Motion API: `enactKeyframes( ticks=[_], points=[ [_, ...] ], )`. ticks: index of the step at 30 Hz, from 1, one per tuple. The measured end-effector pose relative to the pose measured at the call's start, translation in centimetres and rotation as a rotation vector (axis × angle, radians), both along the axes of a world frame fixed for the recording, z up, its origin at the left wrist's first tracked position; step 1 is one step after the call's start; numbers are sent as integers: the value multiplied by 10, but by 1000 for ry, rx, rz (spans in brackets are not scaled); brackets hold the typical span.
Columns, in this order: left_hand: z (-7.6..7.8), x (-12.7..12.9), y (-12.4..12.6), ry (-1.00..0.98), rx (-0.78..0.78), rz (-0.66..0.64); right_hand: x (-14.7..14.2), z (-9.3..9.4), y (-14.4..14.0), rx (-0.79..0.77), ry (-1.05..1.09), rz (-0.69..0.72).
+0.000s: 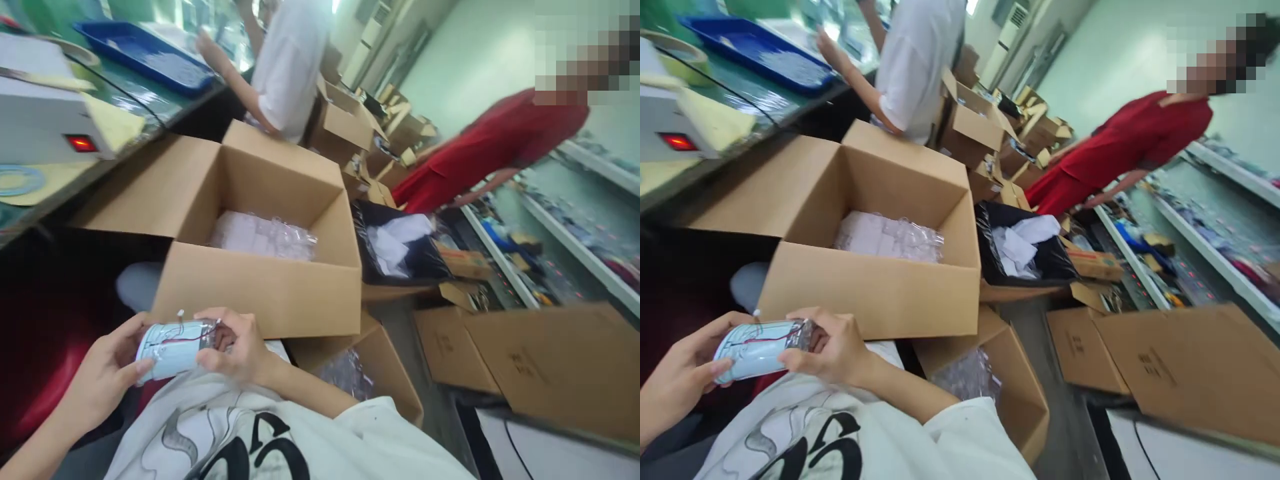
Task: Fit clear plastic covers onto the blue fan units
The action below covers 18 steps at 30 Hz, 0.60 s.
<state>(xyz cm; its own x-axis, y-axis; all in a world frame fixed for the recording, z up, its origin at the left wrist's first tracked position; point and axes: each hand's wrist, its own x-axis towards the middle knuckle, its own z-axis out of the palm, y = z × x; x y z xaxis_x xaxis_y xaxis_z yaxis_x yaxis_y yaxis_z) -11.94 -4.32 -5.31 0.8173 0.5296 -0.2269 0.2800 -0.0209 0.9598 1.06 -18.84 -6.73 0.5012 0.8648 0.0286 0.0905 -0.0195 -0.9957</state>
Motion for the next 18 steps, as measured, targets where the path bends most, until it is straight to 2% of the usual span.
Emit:
enactKeyframes(
  ticks=[3, 6, 9, 11, 13, 16, 18],
  points=[
    [-5, 33, -22, 1, -41, -34, 3, -8, -26, -12, 288, -160],
    [-4, 50, -42, -27, 68, -56, 11, -15, -42, -9, 521, -177],
    [-2, 59, -53, -68, 149, -118, 19, -17, -54, -9, 383, -171],
    [-1, 63, -56, -33, 83, -137, 21, -20, -59, 8, 251, -199],
    [-2, 64, -59, 19, 67, -135, 21, -24, -62, 33, 249, -223],
    [-6, 58, -63, 65, 265, -137, 18, -29, -66, 63, 358, -215],
    [-10, 52, -64, 65, 371, -156, 16, -30, -71, 71, 338, -217]
  ],
)
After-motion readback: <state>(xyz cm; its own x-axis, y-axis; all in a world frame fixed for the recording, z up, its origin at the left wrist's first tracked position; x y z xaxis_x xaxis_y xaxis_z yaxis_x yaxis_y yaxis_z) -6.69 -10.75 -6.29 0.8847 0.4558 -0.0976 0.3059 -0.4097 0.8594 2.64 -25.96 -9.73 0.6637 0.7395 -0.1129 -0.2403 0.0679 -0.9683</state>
